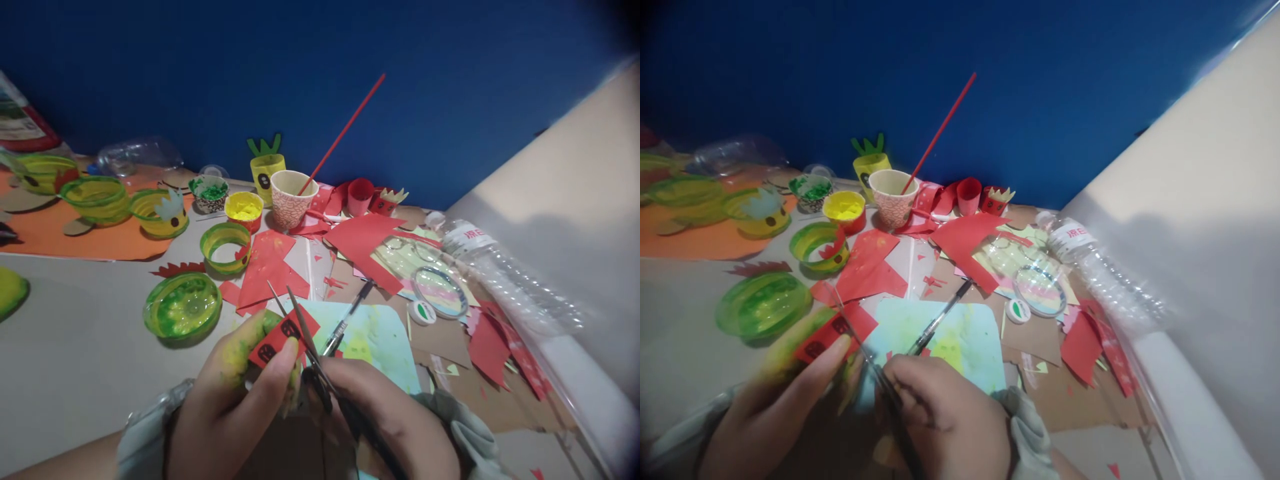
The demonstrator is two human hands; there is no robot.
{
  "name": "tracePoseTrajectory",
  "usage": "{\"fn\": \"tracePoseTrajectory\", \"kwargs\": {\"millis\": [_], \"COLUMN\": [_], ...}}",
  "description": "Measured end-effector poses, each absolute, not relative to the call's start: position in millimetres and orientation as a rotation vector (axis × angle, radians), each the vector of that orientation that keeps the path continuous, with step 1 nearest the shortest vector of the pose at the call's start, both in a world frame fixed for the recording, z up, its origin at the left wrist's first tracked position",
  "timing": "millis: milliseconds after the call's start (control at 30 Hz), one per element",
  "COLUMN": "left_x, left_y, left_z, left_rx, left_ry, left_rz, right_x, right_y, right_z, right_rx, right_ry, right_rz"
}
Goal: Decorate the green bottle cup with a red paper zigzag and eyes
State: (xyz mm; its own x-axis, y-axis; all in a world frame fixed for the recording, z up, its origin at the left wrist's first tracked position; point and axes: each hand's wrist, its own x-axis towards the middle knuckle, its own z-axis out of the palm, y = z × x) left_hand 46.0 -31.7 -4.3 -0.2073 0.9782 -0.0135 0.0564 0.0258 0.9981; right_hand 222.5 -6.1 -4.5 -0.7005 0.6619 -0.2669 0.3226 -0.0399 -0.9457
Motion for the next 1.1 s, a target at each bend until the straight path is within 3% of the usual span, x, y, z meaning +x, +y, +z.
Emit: {"fn": "tracePoseTrajectory", "kwargs": {"millis": [267, 533, 767, 1100], "left_x": [45.0, 42.3, 41.3, 39.1], "left_y": [-32.1, -30.6, -27.1, -27.1], "left_z": [-5.1, -6.1, -5.2, -8.7], "left_rx": [1.15, 1.17, 1.253, 1.298], "left_ry": [1.4, 1.255, 1.094, 1.099], "left_rz": [1.321, 1.319, 1.405, 1.406], "right_x": [217.8, 223.4, 225.1, 227.5], "right_y": [-17.4, -24.4, -24.3, -29.2], "right_z": [-5.5, -14.2, 10.5, 5.4], "right_rx": [-1.29, -1.187, -1.353, -1.367], "right_ry": [-1.922, -1.906, -2.003, -1.922], "right_rz": [1.54, 1.425, 1.453, 1.525]}}
